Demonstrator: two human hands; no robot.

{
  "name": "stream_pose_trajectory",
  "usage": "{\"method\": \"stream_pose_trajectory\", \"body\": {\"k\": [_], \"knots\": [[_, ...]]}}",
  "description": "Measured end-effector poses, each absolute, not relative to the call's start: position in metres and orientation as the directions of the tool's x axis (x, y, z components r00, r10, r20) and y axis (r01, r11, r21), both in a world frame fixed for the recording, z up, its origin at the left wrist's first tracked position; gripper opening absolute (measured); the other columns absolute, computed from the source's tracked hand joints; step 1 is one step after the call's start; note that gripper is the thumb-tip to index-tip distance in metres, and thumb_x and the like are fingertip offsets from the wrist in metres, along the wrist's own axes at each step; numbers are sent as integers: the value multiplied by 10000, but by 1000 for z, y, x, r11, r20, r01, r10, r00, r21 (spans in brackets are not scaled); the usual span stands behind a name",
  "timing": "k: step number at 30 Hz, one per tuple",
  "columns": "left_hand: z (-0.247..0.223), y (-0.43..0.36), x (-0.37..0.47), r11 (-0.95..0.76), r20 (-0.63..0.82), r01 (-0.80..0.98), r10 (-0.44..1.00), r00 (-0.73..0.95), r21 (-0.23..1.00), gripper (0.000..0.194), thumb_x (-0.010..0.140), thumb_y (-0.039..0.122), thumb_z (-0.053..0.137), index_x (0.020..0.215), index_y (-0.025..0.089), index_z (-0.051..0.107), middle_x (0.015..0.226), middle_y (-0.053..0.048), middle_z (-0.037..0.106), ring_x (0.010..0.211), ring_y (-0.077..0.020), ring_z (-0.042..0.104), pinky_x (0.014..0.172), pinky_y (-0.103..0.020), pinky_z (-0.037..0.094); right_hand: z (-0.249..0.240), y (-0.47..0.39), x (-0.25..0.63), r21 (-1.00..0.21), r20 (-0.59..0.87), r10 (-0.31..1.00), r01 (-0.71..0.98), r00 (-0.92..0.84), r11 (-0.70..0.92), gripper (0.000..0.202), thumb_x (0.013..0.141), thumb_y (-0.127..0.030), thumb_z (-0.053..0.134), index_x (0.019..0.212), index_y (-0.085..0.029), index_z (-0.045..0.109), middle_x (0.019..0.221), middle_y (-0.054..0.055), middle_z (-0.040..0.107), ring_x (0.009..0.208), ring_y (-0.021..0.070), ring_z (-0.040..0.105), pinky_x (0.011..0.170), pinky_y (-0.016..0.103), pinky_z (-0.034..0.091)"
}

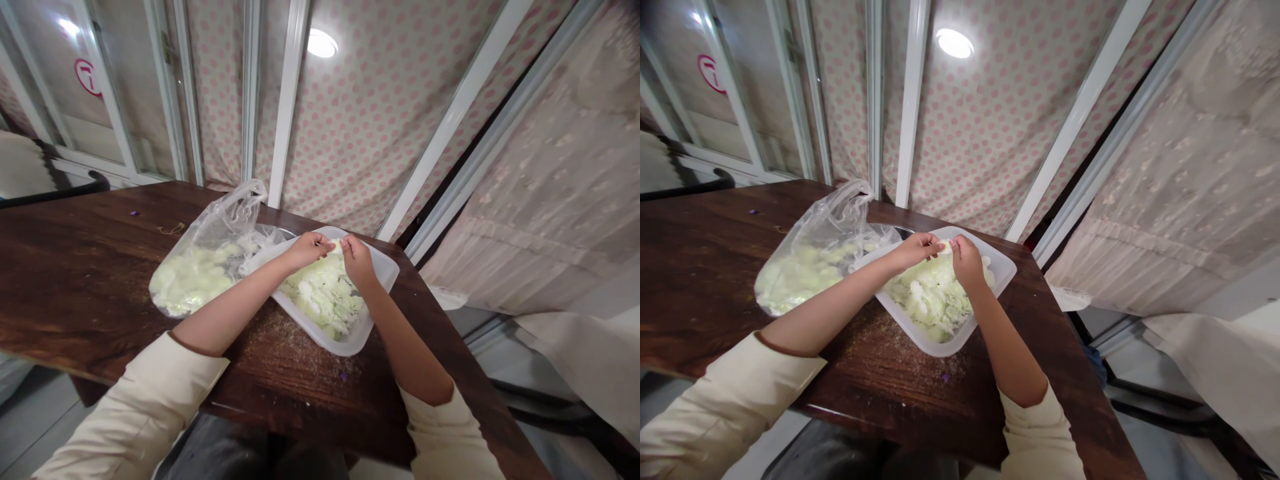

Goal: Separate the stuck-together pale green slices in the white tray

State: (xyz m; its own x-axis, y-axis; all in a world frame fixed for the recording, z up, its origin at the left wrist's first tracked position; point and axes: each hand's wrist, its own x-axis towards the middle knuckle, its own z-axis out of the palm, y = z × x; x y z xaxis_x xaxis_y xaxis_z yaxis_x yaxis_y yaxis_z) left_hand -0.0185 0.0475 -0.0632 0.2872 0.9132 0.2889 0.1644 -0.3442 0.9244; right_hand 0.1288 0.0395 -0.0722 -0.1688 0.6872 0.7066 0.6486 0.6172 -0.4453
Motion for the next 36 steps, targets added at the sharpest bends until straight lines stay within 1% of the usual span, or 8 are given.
{"method": "stream_pose_trajectory", "body": {"k": [9,13,19,25,29,32,34,36], "knots": [[-67,51,-19,-360,302,150,902,309,921,225,707,312,561,584,149,468,497,18,497,500,-85,473,517,-216,338,-71,38,130,-283,737,636,750,-229,598,270,865,-327,295,663,-202,424,638,19,469,641,158,422,620,285,312],[-70,53,-21,-414,352,146,879,323,899,267,688,362,576,571,152,460,509,13,507,502,-84,467,520,-219,336,-70,37,130,-282,734,641,757,-225,589,268,862,-325,314,652,-202,426,630,19,473,630,158,427,614,281,305],[-71,55,-21,-404,354,122,885,301,907,328,644,431,604,560,152,455,511,19,488,492,-77,447,512,-221,333,-70,38,131,-353,755,641,736,-141,578,251,846,-320,340,652,-198,444,636,12,487,627,149,435,619,275,323],[-74,60,-21,-337,299,113,918,262,935,262,638,388,613,630,139,532,544,17,495,497,-75,432,520,-230,341,-76,50,139,-594,696,714,617,73,516,189,768,-322,453,663,-176,511,631,14,525,602,139,462,615,273,365],[-75,62,-22,-326,287,162,932,220,932,290,634,419,607,642,139,531,544,22,493,487,-73,416,499,-222,323,-79,54,142,-633,676,721,620,151,463,218,763,-353,446,644,-176,493,595,-2,486,567,129,432,585,268,360],[-75,62,-22,-349,313,215,931,187,912,334,641,466,585,622,141,512,545,20,496,493,-75,417,495,-215,317,-78,51,142,-574,699,687,726,195,378,197,771,-337,429,683,-172,493,594,-3,470,581,139,433,599,279,358],[-76,62,-24,-338,307,293,940,147,894,338,644,472,578,604,146,497,540,21,494,497,-80,422,499,-218,318,-76,48,141,-471,762,620,816,187,334,156,758,-296,444,785,-160,514,653,19,498,664,166,461,663,306,366],[-78,64,-26,-313,292,422,949,117,851,311,633,443,593,595,153,489,550,17,503,515,-93,443,514,-224,328,-74,45,138,-357,807,582,867,99,347,183,748,-260,452,877,-149,520,715,43,524,748,188,474,724,325,362]]}}
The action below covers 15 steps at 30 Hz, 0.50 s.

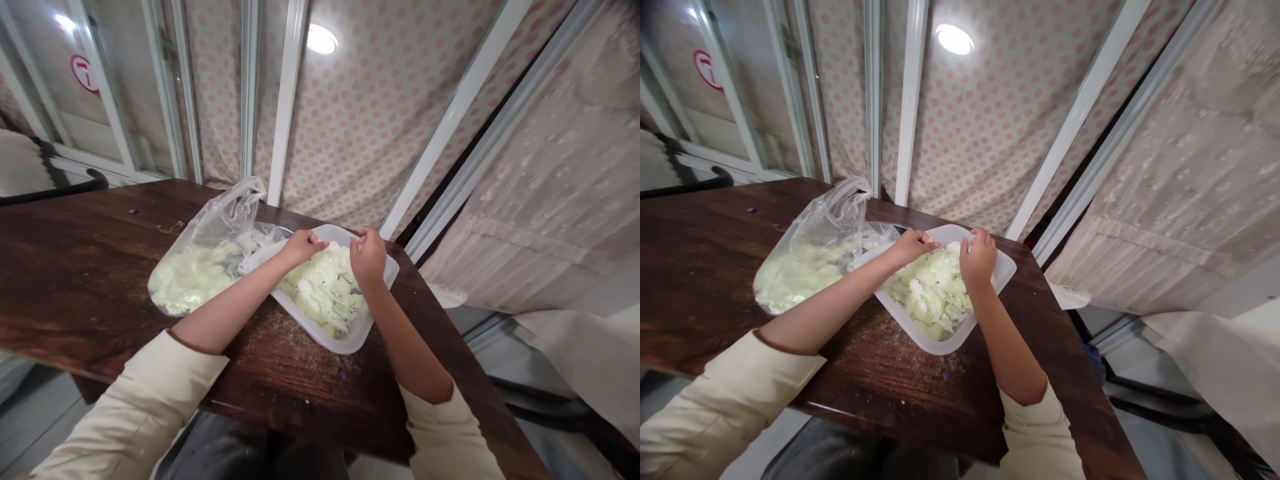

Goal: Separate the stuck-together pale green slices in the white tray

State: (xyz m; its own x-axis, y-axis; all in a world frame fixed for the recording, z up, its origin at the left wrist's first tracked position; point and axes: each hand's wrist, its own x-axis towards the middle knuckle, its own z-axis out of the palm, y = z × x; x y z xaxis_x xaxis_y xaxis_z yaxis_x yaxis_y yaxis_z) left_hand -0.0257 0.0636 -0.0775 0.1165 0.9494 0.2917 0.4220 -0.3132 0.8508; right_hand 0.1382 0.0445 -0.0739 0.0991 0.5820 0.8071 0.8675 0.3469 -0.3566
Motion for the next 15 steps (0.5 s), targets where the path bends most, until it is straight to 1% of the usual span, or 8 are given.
{"method": "stream_pose_trajectory", "body": {"k": [2,4,6,8,10,12,15], "knots": [[-80,65,-28,-287,279,578,955,105,764,249,614,380,619,628,159,505,610,4,541,575,-116,486,553,-235,350,-73,42,134,-258,775,625,859,-89,442,172,756,-231,431,863,-151,539,736,51,542,761,182,481,733,310,362],[-82,66,-30,-257,258,689,960,105,677,186,603,292,627,701,165,533,721,-18,586,675,-144,528,617,-245,376,-73,39,129,-179,660,684,818,-312,546,166,761,-211,412,789,-164,569,728,46,557,746,168,488,725,292,362],[-83,65,-30,-228,231,736,968,100,637,190,606,215,613,778,170,549,836,-40,604,773,-162,547,682,-251,392,-74,36,126,-100,531,714,803,-456,587,171,739,-209,438,774,-177,602,755,44,574,785,176,493,748,303,350],[-82,63,-29,-209,213,750,973,92,628,225,617,166,589,838,176,550,920,-55,600,851,-172,549,732,-254,396,-76,33,125,-22,451,740,823,-498,567,210,704,-231,487,854,-192,628,829,51,585,860,204,481,792,336,326],[-81,60,-28,-194,206,765,975,81,615,263,628,141,571,886,184,541,979,-63,587,908,-181,542,770,-265,393,-79,32,127,37,394,762,837,-514,545,297,678,-265,527,951,-204,627,922,63,579,908,227,460,820,365,305],[-79,59,-27,-185,197,775,977,79,605,289,635,127,559,916,191,529,1010,-67,576,938,-187,535,794,-278,389,-82,33,129,68,327,778,835,-536,546,341,670,-298,549,992,-213,622,982,70,563,921,236,450,828,379,296],[-79,59,-26,-182,186,775,979,85,605,305,648,115,541,941,194,515,1018,-71,571,938,-190,536,803,-293,388,-85,37,133,86,252,796,832,-550,548,313,695,-301,540,987,-226,626,1007,72,548,933,238,448,836,387,290]]}}
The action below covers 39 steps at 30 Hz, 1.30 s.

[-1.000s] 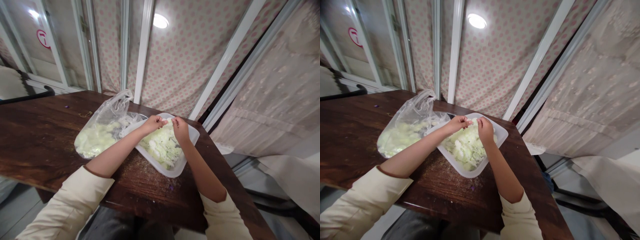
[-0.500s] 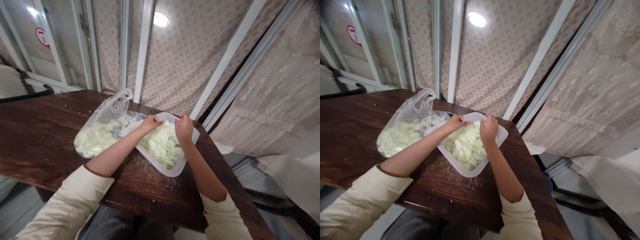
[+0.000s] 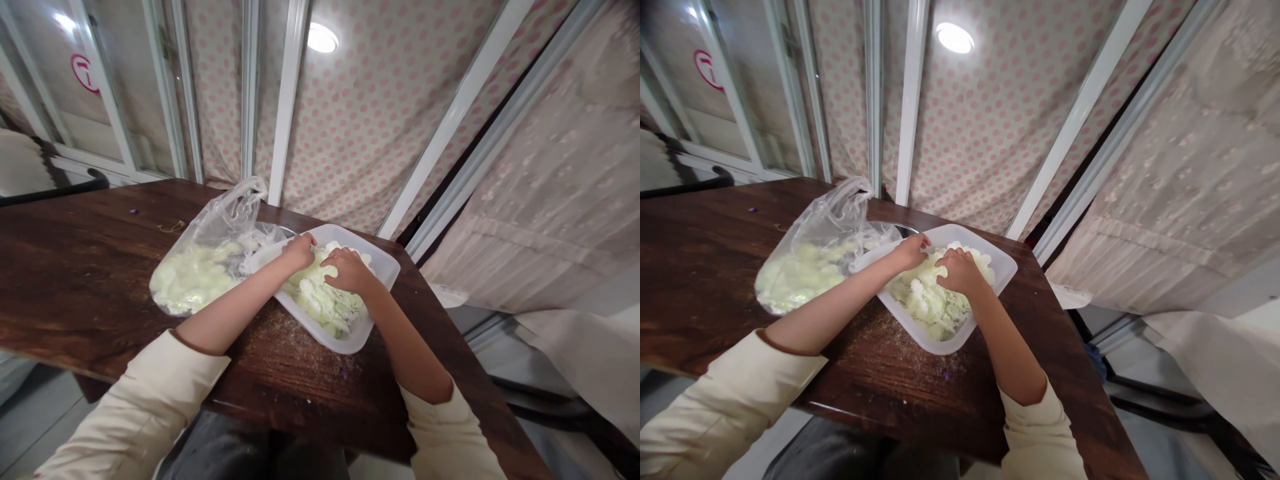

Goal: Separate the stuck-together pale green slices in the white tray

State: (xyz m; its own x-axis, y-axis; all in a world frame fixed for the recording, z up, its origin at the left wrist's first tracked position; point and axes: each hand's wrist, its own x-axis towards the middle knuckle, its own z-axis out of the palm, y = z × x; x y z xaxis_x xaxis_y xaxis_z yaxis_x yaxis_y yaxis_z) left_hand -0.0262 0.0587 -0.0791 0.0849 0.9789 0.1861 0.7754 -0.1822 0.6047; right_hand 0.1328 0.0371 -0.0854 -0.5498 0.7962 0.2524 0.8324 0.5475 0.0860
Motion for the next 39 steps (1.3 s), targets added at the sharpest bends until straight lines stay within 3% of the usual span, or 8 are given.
{"method": "stream_pose_trajectory", "body": {"k": [8,17,21,29,39], "knots": [[-83,61,-28,-317,214,749,948,235,582,309,605,120,554,904,198,565,939,-36,605,855,-167,560,745,-256,413,-86,38,136,86,204,844,868,-496,489,325,766,-260,510,1085,-255,572,1021,88,531,981,254,440,848,410,286],[-87,61,-27,-389,67,761,906,418,519,349,540,235,648,884,182,647,918,-38,639,819,-180,576,702,-234,404,-83,37,133,48,177,875,891,-452,451,166,793,-238,503,882,-252,643,930,75,547,929,220,473,811,372,291],[-87,61,-27,-431,61,733,879,474,526,352,564,289,649,899,180,661,897,-34,654,777,-165,577,694,-232,395,-82,39,133,5,239,856,882,-459,471,139,797,-255,503,814,-236,640,891,58,557,920,206,476,803,349,291],[-89,66,-25,-400,181,640,906,382,655,199,667,271,535,721,136,671,656,-30,638,602,-118,529,565,-222,371,-84,48,135,-165,386,830,855,-403,492,108,754,-286,549,777,-200,611,848,38,551,861,176,477,776,299,319],[-82,62,-24,-388,234,705,921,310,594,199,657,331,575,691,139,611,620,-21,583,592,-130,502,553,-238,343,-86,50,139,-214,425,846,872,-322,440,104,731,-242,511,728,-186,599,778,38,534,777,164,465,725,282,336]]}}
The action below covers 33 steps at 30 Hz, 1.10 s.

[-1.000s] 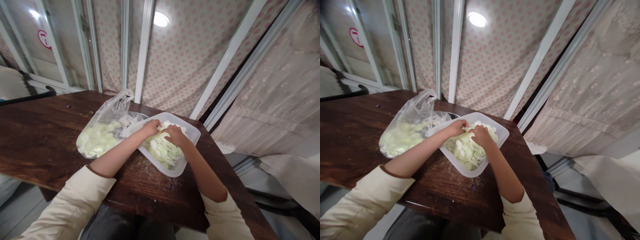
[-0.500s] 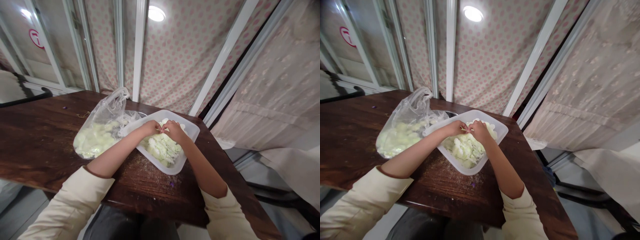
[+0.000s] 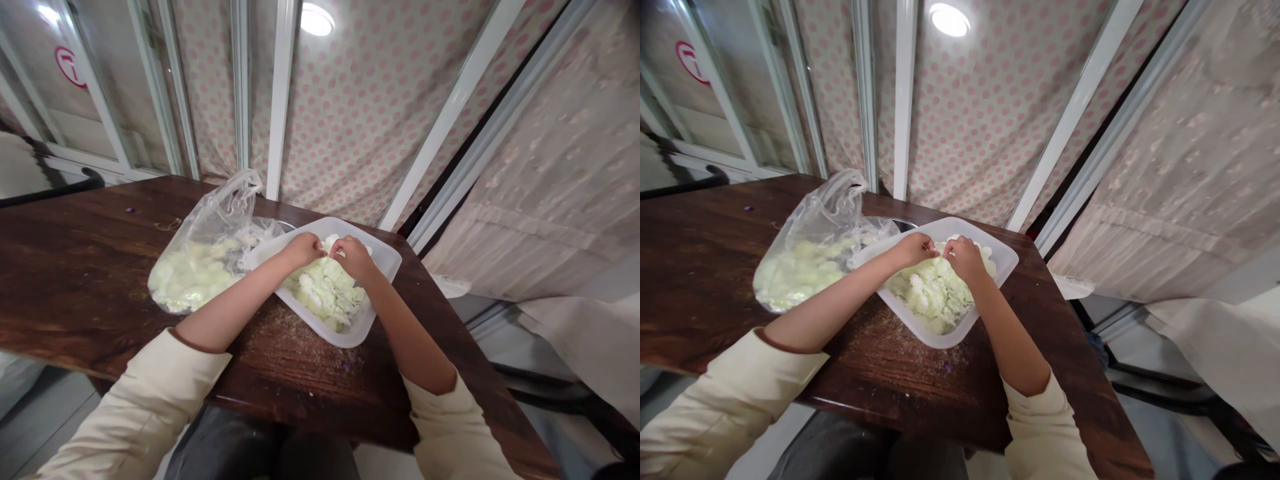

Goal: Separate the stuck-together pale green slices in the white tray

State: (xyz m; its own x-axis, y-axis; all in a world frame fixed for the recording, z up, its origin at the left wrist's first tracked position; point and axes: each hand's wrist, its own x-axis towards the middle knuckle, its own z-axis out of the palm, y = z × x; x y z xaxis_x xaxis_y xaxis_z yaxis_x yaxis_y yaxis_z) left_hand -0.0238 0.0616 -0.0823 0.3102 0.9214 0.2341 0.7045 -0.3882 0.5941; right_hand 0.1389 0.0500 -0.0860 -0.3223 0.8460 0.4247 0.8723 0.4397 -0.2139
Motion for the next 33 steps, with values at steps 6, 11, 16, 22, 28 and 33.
{"method": "stream_pose_trajectory", "body": {"k": [6,11,16,22,28,33], "knots": [[-80,61,-23,-369,233,765,929,287,527,245,775,294,437,782,122,611,768,-86,630,715,-176,542,648,-266,371,-89,53,142,-401,427,878,825,-217,399,116,726,-197,421,702,-179,533,620,-7,519,606,121,445,587,235,329],[-79,60,-22,-367,216,768,930,297,525,273,803,250,376,836,115,611,867,-116,642,795,-194,558,713,-279,387,-90,52,142,-394,431,880,836,-200,383,161,714,-166,389,794,-191,527,636,1,527,617,136,466,588,246,343],[-79,59,-23,-407,254,750,913,319,522,277,805,243,360,821,119,607,852,-106,638,798,-187,554,731,-280,391,-88,51,135,-353,428,835,787,-345,506,129,729,-196,402,776,-174,519,770,36,544,742,148,492,691,264,362],[-77,56,-22,-423,276,752,905,324,506,286,811,272,358,773,119,596,800,-97,624,758,-181,545,710,-283,390,-85,46,132,-620,356,876,619,-325,482,358,839,-447,264,701,-189,469,679,0,492,667,127,464,632,251,358],[-77,57,-21,-394,274,745,918,287,538,282,806,296,366,771,118,583,782,-98,623,752,-188,551,692,-282,381,-87,53,136,-640,375,886,615,-272,460,219,756,-386,458,672,-183,451,586,-40,407,551,96,366,549,232,304],[-76,58,-21,-388,316,666,920,233,637,399,818,425,322,748,119,568,759,-92,616,716,-178,542,672,-282,378,-83,50,136,-625,446,861,603,-245,496,212,771,-356,429,641,-190,407,559,-48,350,530,94,336,536,232,285]]}}
